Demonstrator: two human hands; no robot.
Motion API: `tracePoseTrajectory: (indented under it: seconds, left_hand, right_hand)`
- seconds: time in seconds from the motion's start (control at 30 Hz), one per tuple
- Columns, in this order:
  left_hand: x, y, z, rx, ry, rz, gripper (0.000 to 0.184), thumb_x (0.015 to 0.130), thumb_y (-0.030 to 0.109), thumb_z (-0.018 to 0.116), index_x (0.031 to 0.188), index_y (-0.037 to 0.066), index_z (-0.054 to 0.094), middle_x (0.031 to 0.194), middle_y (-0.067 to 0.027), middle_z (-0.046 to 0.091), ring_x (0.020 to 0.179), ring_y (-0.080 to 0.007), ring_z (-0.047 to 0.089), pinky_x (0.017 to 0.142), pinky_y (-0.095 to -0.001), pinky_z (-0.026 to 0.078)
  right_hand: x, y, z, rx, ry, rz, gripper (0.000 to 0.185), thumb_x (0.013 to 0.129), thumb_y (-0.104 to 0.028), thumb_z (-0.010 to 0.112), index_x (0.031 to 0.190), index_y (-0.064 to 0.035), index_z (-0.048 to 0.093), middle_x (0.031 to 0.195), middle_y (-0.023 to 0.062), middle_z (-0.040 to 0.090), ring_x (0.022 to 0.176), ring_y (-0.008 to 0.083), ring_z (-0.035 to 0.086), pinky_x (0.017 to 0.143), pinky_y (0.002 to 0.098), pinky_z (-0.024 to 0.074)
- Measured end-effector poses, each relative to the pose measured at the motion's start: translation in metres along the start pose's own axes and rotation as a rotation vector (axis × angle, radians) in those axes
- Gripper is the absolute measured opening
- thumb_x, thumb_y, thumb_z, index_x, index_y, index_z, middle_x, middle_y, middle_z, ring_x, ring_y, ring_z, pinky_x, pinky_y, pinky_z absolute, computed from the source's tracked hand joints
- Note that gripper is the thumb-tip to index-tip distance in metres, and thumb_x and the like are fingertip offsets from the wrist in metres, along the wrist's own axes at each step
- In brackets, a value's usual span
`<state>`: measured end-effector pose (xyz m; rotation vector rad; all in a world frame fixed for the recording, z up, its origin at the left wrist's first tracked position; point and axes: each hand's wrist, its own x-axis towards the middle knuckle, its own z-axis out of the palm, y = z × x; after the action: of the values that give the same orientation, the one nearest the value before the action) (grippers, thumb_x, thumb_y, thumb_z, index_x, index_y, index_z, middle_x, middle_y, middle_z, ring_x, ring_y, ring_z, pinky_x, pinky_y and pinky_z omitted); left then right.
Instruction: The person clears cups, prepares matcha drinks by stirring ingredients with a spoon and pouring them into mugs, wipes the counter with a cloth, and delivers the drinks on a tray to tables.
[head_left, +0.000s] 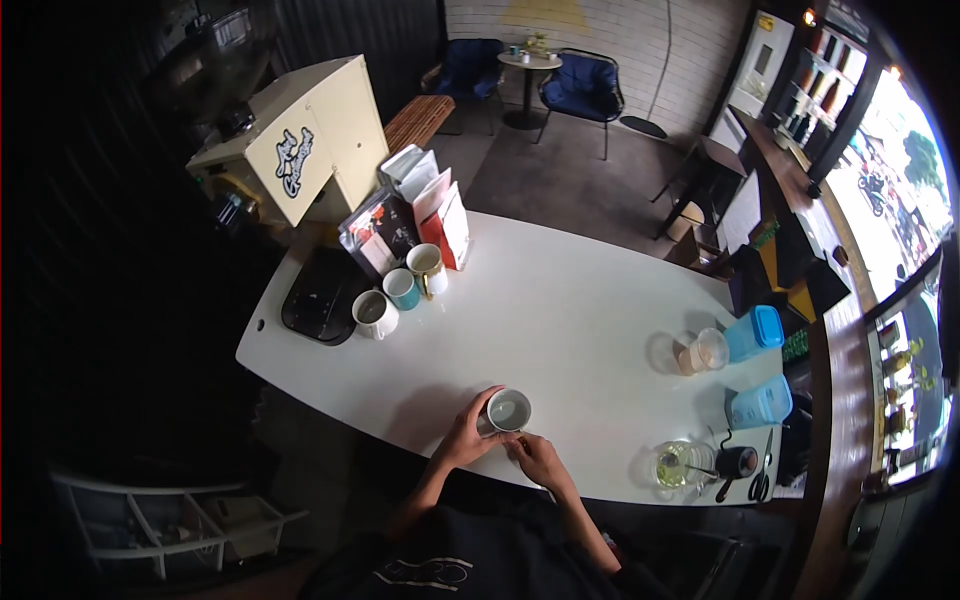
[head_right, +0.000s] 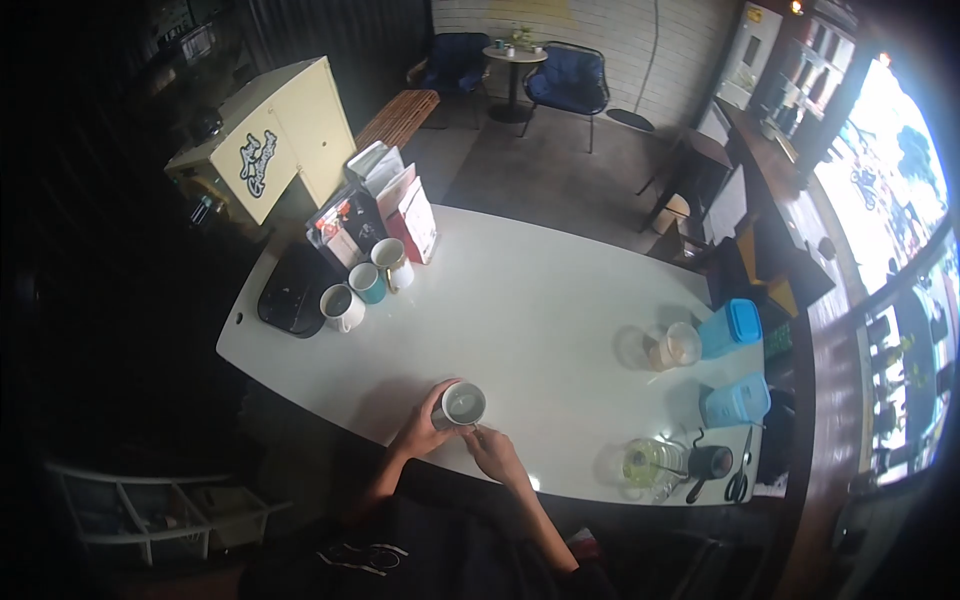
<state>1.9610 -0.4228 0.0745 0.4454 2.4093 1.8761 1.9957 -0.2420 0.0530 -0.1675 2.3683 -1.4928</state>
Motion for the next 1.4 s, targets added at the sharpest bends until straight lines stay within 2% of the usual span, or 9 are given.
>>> tracePoseTrajectory:
  seconds: [0.13,0.17,0.3,0.57,0.7,0.87,0.97,1.27,1.4]
  left_hand:
    - [-0.004,0.001,0.0,0.029,0.088,-0.012,0.08,0.072,0.028,0.085,0.136,0.004,0.043,0.13,-0.0161,0.056,0.121,-0.0285,0.055,0.1,-0.0394,0.046]
    - [-0.003,0.003,-0.002,0.052,0.121,-0.016,0.081,0.072,0.028,0.085,0.137,0.004,0.042,0.13,-0.0161,0.055,0.121,-0.0285,0.055,0.1,-0.0394,0.045]
    - [0.005,0.001,-0.01,0.052,0.173,-0.024,0.084,0.073,0.028,0.085,0.138,0.004,0.038,0.131,-0.0171,0.054,0.123,-0.0284,0.053,0.103,-0.0394,0.043]
    - [0.027,-0.013,-0.048,0.086,0.233,-0.05,0.082,0.073,0.027,0.084,0.137,0.005,0.038,0.13,-0.0168,0.054,0.123,-0.0289,0.053,0.103,-0.0393,0.043]
    - [0.033,-0.021,-0.068,0.068,0.248,-0.05,0.08,0.074,0.025,0.084,0.136,0.004,0.038,0.129,-0.0166,0.054,0.122,-0.0287,0.053,0.102,-0.0388,0.043]
    - [0.028,-0.034,-0.096,0.045,0.221,-0.081,0.077,0.077,0.027,0.082,0.136,0.003,0.039,0.132,-0.0144,0.051,0.126,-0.0258,0.049,0.105,-0.0389,0.039]
    - [0.025,-0.036,-0.11,0.06,0.273,-0.067,0.077,0.075,0.024,0.083,0.134,0.002,0.04,0.128,-0.0159,0.055,0.122,-0.0273,0.053,0.101,-0.0385,0.043]
    - [0.005,-0.056,-0.155,-0.083,0.284,-0.144,0.08,0.073,0.027,0.084,0.136,0.003,0.04,0.13,-0.013,0.053,0.125,-0.0239,0.049,0.104,-0.039,0.04]
    - [-0.004,-0.055,-0.179,0.018,0.31,-0.04,0.078,0.074,0.025,0.084,0.136,0.004,0.043,0.131,-0.0145,0.052,0.124,-0.0274,0.051,0.1,-0.0397,0.045]
  right_hand:
    - [0.018,0.019,-0.002,0.071,-0.061,-0.133,0.024,0.098,-0.022,0.056,0.086,-0.0008,0.057,0.066,0.0038,0.055,0.061,0.0121,0.049,0.057,0.0305,0.043]
    - [0.022,0.018,-0.004,0.039,-0.083,-0.142,0.022,0.098,-0.021,0.056,0.088,-0.0011,0.055,0.069,0.0035,0.056,0.063,0.0115,0.053,0.058,0.0285,0.045]
    - [0.034,0.015,-0.001,0.135,-0.13,-0.097,0.024,0.099,-0.023,0.055,0.089,-0.0011,0.053,0.073,0.0042,0.058,0.063,0.0116,0.056,0.058,0.028,0.0468]
    - [0.056,-0.022,0.002,0.237,-0.071,-0.071,0.028,0.1,-0.02,0.052,0.12,-0.0003,0.058,0.075,0.0051,0.059,0.064,0.0098,0.056,0.058,0.0254,0.0472]
    - [0.076,-0.034,0.013,0.2,-0.064,-0.059,0.026,0.099,-0.018,0.053,0.118,-0.0009,0.06,0.075,0.0055,0.061,0.063,0.0099,0.056,0.057,0.0262,0.0475]
    - [0.102,-0.038,0.042,0.19,-0.03,-0.112,0.021,0.098,-0.016,0.055,0.105,0.0024,0.064,0.078,0.0062,0.064,0.065,0.0106,0.057,0.059,0.0267,0.0487]
    - [0.111,-0.045,0.055,0.241,-0.054,-0.117,0.02,0.097,-0.014,0.057,0.1,0.0034,0.065,0.079,0.0065,0.065,0.066,0.0108,0.058,0.06,0.0264,0.0492]
    - [0.138,-0.063,0.083,0.186,-0.179,-0.199,0.017,0.094,-0.011,0.061,0.098,0.0042,0.066,0.079,0.0071,0.064,0.069,0.0123,0.059,0.062,0.0278,0.0513]
    - [0.146,-0.068,0.102,0.198,-0.208,-0.224,0.018,0.094,-0.011,0.062,0.099,0.0047,0.066,0.081,0.0076,0.064,0.069,0.013,0.059,0.062,0.0283,0.0513]
